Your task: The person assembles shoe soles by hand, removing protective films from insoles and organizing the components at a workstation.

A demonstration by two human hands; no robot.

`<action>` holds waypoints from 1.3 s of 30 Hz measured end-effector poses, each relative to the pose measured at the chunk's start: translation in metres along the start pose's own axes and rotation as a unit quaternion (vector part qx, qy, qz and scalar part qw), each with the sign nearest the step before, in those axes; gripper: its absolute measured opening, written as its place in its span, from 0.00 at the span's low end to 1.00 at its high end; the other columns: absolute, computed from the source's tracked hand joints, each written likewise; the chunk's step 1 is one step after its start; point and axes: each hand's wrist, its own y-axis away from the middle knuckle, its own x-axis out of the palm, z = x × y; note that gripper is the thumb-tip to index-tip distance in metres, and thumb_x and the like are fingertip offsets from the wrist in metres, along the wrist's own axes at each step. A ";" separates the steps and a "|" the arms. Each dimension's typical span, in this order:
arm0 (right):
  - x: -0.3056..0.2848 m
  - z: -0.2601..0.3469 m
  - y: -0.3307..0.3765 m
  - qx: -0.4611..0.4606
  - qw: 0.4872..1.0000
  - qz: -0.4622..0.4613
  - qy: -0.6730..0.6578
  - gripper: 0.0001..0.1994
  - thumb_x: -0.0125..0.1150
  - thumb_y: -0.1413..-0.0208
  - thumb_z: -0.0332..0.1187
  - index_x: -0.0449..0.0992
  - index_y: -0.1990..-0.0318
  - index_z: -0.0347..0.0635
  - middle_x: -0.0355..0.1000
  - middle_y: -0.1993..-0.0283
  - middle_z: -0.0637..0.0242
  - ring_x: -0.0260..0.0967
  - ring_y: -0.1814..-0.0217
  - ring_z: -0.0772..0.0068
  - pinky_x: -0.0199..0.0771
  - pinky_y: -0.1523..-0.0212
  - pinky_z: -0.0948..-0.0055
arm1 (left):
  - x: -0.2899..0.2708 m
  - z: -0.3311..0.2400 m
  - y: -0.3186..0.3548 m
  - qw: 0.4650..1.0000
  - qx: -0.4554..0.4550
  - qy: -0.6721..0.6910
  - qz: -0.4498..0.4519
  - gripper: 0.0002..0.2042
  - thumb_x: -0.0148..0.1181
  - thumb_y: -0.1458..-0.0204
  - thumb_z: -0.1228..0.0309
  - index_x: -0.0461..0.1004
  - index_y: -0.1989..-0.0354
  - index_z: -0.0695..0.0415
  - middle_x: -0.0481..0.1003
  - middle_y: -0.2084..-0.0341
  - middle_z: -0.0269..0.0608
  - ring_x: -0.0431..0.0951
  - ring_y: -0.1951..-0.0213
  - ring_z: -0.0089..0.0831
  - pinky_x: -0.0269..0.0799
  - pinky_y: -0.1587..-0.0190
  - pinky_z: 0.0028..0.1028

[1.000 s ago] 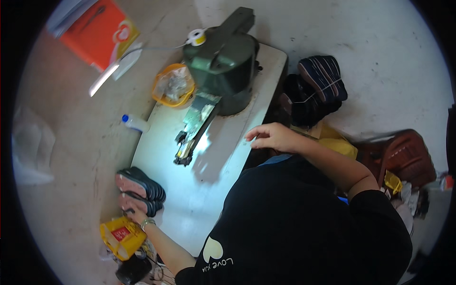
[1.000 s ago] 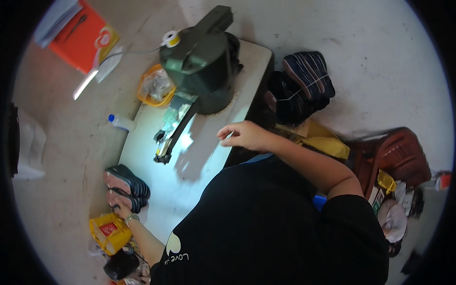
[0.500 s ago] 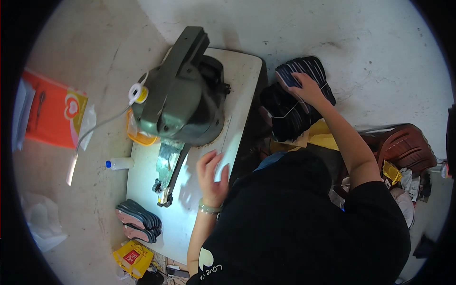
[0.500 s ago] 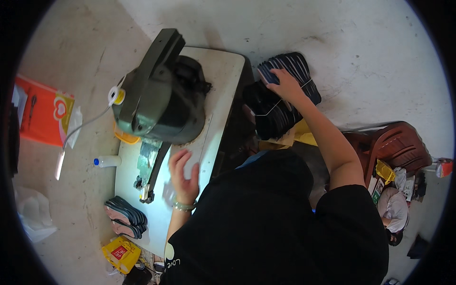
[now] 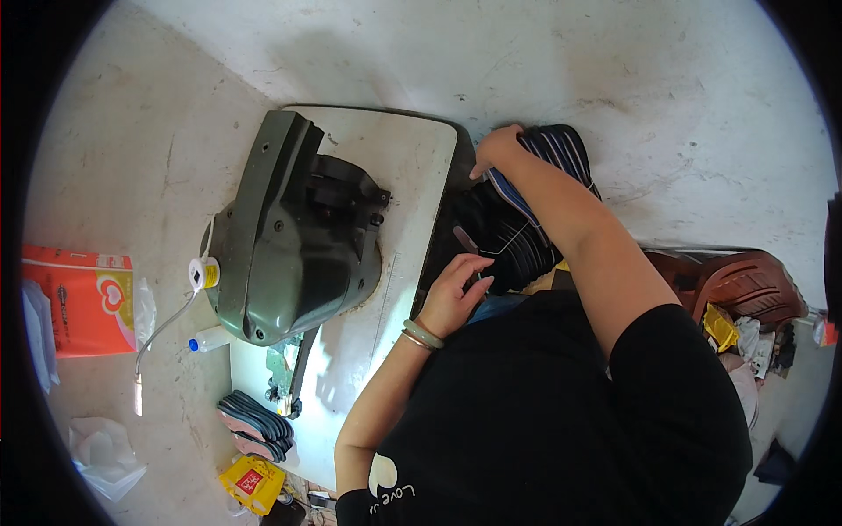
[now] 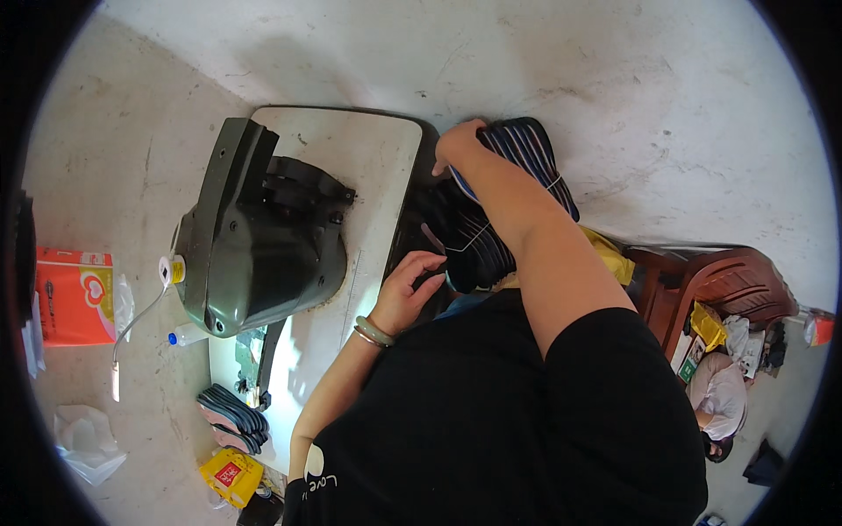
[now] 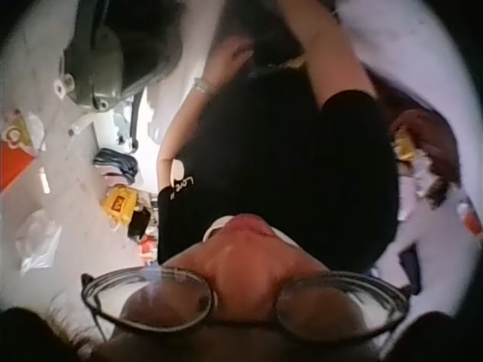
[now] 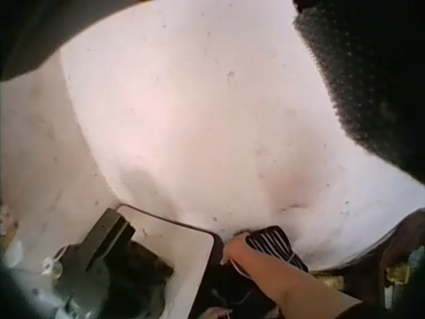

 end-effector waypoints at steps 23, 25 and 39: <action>0.045 0.010 0.012 -0.033 0.976 -0.189 -0.102 0.17 0.62 0.53 0.36 0.81 0.54 0.50 0.71 0.45 0.63 0.62 0.37 0.54 0.64 0.47 0.43 | 0.052 0.097 -0.086 0.987 -0.144 0.021 0.071 0.33 0.60 0.43 0.71 0.52 0.31 0.62 0.63 0.37 0.55 0.74 0.46 0.38 0.71 0.45 0.33; 0.054 0.005 0.027 -0.064 0.970 -0.209 -0.101 0.16 0.63 0.55 0.35 0.82 0.56 0.50 0.71 0.45 0.64 0.63 0.39 0.55 0.65 0.48 0.44 | 0.053 0.101 -0.090 0.988 -0.135 -0.025 0.064 0.34 0.60 0.43 0.71 0.50 0.31 0.63 0.64 0.37 0.55 0.75 0.47 0.38 0.72 0.46 0.33; 0.023 0.010 0.024 -0.027 0.990 -0.110 -0.086 0.25 0.70 0.58 0.40 0.80 0.50 0.42 0.71 0.43 0.54 0.64 0.39 0.46 0.72 0.49 0.46 | 0.057 0.103 -0.136 0.882 -0.088 -0.462 0.035 0.31 0.61 0.46 0.55 0.63 0.38 0.61 0.68 0.41 0.47 0.72 0.44 0.44 0.66 0.44 0.46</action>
